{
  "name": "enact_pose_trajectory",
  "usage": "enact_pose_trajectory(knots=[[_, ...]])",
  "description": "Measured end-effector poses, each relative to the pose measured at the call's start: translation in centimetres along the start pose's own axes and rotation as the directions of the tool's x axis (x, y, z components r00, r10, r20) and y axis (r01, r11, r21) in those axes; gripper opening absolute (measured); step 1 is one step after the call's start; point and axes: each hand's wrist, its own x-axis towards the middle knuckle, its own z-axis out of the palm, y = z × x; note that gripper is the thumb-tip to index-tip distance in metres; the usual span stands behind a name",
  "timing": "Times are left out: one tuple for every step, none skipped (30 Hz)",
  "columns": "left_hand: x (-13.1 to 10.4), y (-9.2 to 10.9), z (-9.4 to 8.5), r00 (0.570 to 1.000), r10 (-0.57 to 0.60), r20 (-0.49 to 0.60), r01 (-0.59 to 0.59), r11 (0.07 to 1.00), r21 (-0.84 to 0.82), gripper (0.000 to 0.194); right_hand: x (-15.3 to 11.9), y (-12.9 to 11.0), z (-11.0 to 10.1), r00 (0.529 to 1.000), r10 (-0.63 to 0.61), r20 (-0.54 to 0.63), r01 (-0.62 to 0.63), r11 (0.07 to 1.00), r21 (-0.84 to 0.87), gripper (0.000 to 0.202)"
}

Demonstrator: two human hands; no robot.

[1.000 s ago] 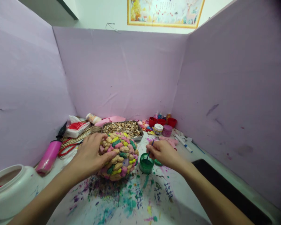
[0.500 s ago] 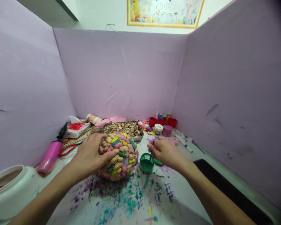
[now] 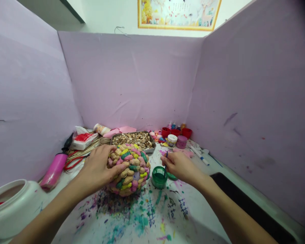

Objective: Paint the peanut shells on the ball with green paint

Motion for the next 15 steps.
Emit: enact_pose_trajectory(knots=[[0.0, 0.0, 0.0, 1.0, -0.004, 0.004, 0.004, 1.0, 0.001, 0.059, -0.1, 0.1, -0.3, 1.0, 0.004, -0.011, -0.004, 1.0, 0.016, 0.04], [0.0, 0.0, -0.1, 1.0, -0.006, 0.007, 0.006, 1.0, 0.0, 0.059, -0.2, 0.2, -0.8, 1.0, 0.01, -0.024, -0.009, 1.0, 0.029, 0.04], [0.0, 0.0, -0.1, 1.0, -0.006, 0.008, 0.006, 1.0, -0.003, 0.06, -0.3, 0.4, -1.3, 0.999, 0.016, -0.045, -0.014, 0.998, 0.056, 0.041], [0.0, 0.0, -0.1, 1.0, -0.004, 0.009, 0.004, 1.0, -0.007, 0.059, -0.5, 0.6, -1.9, 0.997, 0.023, -0.075, -0.015, 0.995, 0.103, 0.042], [0.1, 0.0, -0.2, 1.0, -0.003, 0.009, 0.003, 1.0, -0.011, 0.059, -0.7, 0.8, -2.5, 0.993, 0.03, -0.115, -0.009, 0.985, 0.172, 0.043], [0.1, 0.0, -0.2, 1.0, -0.002, 0.008, 0.002, 1.0, -0.014, 0.06, -1.0, 0.9, -3.0, 0.985, 0.036, -0.166, 0.01, 0.963, 0.269, 0.043], [0.1, 0.0, -0.2, 1.0, -0.003, 0.008, 0.003, 1.0, -0.016, 0.06, -1.3, 1.0, -3.4, 0.975, 0.042, -0.218, 0.042, 0.929, 0.367, 0.042], [0.1, 0.0, -0.2, 1.0, -0.005, 0.009, 0.006, 1.0, -0.016, 0.061, -1.5, 0.9, -3.8, 0.962, 0.047, -0.268, 0.085, 0.883, 0.462, 0.041], [0.1, 0.0, -0.2, 1.0, -0.008, 0.012, 0.008, 1.0, -0.016, 0.061, -1.8, 0.8, -4.0, 0.949, 0.049, -0.31, 0.134, 0.83, 0.542, 0.04], [0.1, 0.0, -0.2, 1.0, -0.007, 0.017, 0.008, 1.0, -0.014, 0.062, -2.1, 0.5, -4.1, 0.94, 0.045, -0.339, 0.179, 0.78, 0.6, 0.039], [0.1, 0.0, -0.1, 1.0, -0.008, 0.02, 0.008, 1.0, -0.012, 0.062, -2.3, 0.1, -4.0, 0.932, 0.039, -0.36, 0.219, 0.731, 0.646, 0.039], [0.1, -0.1, -0.1, 1.0, -0.008, 0.022, 0.008, 1.0, -0.008, 0.062, -2.5, -0.3, -3.9, 0.927, 0.028, -0.375, 0.254, 0.686, 0.681, 0.039], [0.1, -0.1, -0.1, 1.0, -0.008, 0.022, 0.008, 1.0, -0.004, 0.063, -2.7, -0.7, -3.7, 0.922, 0.015, -0.386, 0.285, 0.65, 0.705, 0.038], [0.1, -0.1, -0.1, 1.0, -0.008, 0.02, 0.008, 1.0, 0.0, 0.063, -2.8, -1.1, -3.4, 0.917, -0.002, -0.398, 0.312, 0.623, 0.717, 0.038], [0.2, -0.1, -0.1, 1.0, -0.008, 0.019, 0.008, 1.0, 0.002, 0.063, -2.8, -1.4, -3.1, 0.912, -0.021, -0.411, 0.337, 0.609, 0.718, 0.037]])
